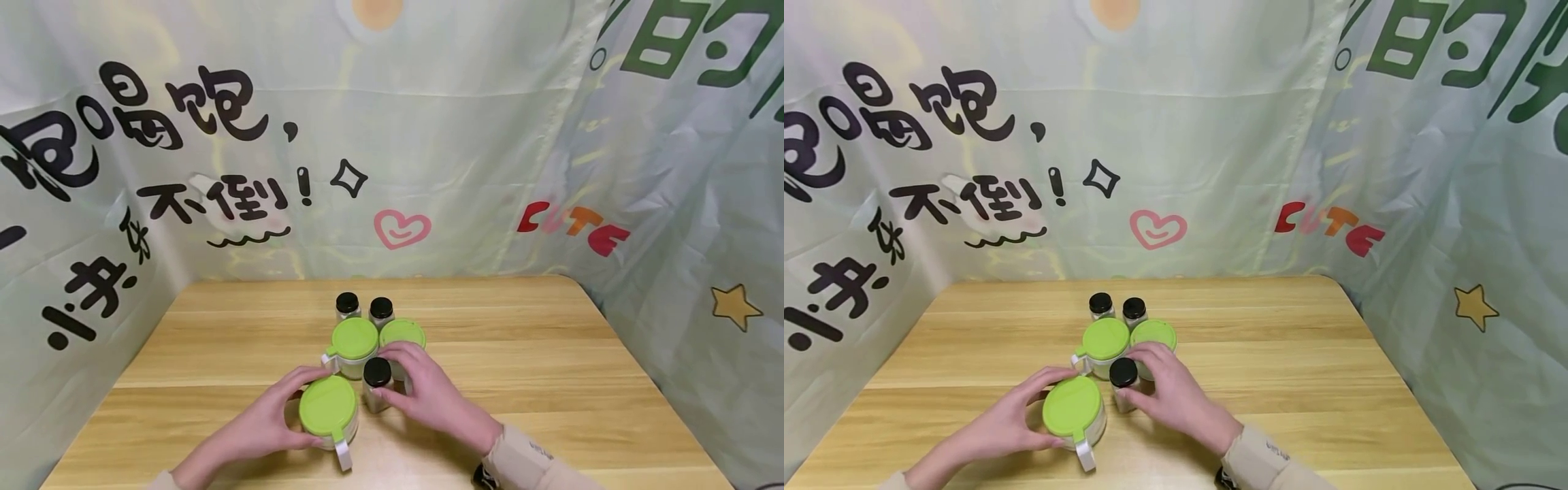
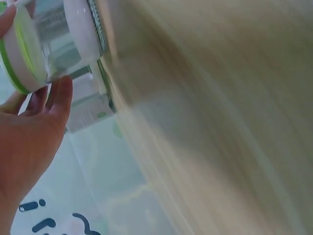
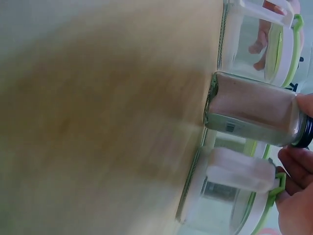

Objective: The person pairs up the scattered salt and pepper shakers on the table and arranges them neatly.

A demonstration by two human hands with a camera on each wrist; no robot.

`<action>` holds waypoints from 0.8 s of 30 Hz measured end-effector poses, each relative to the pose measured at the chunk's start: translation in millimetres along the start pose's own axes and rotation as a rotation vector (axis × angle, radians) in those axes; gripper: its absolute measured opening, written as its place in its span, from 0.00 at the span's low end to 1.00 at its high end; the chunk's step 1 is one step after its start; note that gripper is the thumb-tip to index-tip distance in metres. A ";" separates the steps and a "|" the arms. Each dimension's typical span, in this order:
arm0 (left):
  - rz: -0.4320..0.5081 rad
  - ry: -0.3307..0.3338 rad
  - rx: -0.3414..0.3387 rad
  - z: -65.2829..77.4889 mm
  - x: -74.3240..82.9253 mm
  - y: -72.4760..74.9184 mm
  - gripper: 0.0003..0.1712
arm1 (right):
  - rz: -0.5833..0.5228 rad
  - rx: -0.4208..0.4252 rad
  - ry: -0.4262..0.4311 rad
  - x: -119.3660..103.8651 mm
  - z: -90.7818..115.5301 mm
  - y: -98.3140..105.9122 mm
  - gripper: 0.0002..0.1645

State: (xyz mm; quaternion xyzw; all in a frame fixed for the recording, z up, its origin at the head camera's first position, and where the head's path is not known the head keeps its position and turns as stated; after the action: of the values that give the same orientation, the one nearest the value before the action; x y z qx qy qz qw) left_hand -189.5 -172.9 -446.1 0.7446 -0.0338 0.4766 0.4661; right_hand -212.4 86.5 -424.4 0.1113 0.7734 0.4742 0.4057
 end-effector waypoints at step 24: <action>-0.030 0.029 -0.012 34.6 -16.7 29.8 0.52 | -0.214 -0.114 -0.014 -23.2 -9.9 -26.5 0.30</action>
State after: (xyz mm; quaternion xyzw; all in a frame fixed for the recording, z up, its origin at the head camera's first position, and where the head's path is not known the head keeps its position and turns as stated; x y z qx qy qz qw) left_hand -189.8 -221.3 -442.6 0.7352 -0.0186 0.4800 0.4782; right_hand -199.0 53.2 -432.0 0.0082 0.7498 0.4707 0.4649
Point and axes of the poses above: each hand's wrist, its own z-axis away from the middle knuckle, its own y-axis out of the back of the hand, x = y × z, the point moved 5 cm from there along -z, towards the middle knuckle, and after that the axes turned 14 degrees about -x, right-handed, at the moved point
